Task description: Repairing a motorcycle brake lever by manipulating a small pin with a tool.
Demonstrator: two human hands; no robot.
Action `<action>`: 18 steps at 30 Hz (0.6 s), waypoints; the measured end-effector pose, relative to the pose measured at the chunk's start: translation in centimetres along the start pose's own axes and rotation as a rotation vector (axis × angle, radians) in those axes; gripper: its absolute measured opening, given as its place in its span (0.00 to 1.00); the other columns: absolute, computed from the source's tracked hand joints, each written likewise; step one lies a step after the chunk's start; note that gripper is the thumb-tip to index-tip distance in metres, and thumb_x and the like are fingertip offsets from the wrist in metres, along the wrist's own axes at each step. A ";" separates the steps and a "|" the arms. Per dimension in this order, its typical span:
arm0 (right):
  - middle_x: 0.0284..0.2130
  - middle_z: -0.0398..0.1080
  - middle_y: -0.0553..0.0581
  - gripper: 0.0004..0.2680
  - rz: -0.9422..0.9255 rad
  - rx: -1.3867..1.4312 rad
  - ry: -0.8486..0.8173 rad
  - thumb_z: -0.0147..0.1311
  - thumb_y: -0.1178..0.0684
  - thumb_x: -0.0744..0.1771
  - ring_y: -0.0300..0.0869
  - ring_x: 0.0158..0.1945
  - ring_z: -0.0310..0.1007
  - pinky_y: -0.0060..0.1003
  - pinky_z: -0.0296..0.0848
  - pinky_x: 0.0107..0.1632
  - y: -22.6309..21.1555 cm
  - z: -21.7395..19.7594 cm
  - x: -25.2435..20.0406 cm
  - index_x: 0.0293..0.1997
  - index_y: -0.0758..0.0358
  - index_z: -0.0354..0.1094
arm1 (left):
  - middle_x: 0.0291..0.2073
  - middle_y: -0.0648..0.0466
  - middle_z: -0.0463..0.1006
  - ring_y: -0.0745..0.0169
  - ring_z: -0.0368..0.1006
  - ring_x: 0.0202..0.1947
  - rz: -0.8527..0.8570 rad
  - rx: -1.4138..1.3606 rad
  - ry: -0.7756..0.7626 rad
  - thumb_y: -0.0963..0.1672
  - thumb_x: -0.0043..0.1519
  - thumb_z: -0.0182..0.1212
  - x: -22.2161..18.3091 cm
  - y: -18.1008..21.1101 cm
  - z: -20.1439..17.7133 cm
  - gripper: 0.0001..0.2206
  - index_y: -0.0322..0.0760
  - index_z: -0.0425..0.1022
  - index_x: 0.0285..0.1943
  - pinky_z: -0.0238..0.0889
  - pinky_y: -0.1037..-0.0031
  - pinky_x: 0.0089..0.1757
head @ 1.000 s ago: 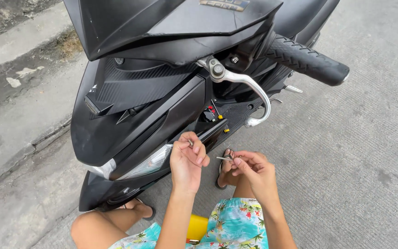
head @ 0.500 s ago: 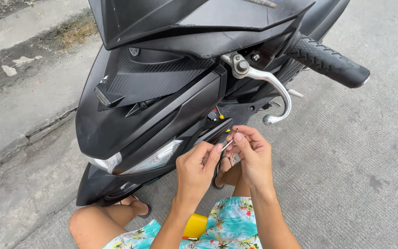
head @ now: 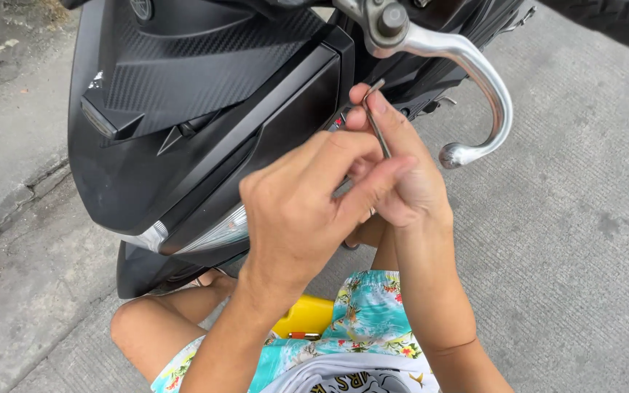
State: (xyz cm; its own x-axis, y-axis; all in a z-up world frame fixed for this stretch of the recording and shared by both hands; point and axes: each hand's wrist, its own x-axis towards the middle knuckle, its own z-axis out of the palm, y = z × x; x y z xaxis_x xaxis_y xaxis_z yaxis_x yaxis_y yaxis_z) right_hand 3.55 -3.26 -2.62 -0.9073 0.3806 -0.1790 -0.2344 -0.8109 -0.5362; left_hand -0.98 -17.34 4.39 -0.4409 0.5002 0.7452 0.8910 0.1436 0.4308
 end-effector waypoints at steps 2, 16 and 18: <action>0.35 0.79 0.51 0.07 -0.036 0.063 -0.039 0.56 0.51 0.70 0.34 0.35 0.77 0.26 0.75 0.42 -0.3 -0.9 0.5 0.51 0.61 0.71 | 0.31 0.64 0.79 0.71 0.73 0.28 -0.051 -0.045 -0.036 0.44 0.68 0.66 0.1 -1.0 -0.2 0.06 0.43 0.75 0.39 0.60 0.77 0.31; 0.29 0.71 0.70 0.07 -0.626 -0.310 0.149 0.56 0.57 0.69 0.47 0.20 0.71 0.36 0.74 0.21 3.8 0.0 -2.8 0.43 0.68 0.61 | 0.33 0.61 0.82 0.78 0.58 0.14 -0.662 -0.946 -0.295 0.46 0.67 0.57 3.4 -2.2 4.5 0.09 0.38 0.80 0.46 0.49 0.83 0.13; 0.25 0.69 0.70 0.07 -0.574 -0.296 0.120 0.55 0.55 0.70 0.48 0.18 0.70 0.35 0.72 0.20 3.0 0.1 -2.5 0.43 0.67 0.60 | 0.24 0.61 0.76 0.78 0.58 0.12 -0.584 -0.828 -0.328 0.47 0.64 0.58 4.3 -2.5 3.8 0.10 0.38 0.81 0.44 0.48 0.83 0.13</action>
State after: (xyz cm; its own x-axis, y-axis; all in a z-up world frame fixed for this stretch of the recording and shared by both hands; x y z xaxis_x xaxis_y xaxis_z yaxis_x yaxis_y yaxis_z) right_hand 5.04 -6.70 -3.71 -0.6172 0.7774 0.1210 -0.5481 -0.3145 -0.7750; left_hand -4.67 -12.30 4.60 -0.6151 0.7650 0.1911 0.1451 -0.1283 0.9811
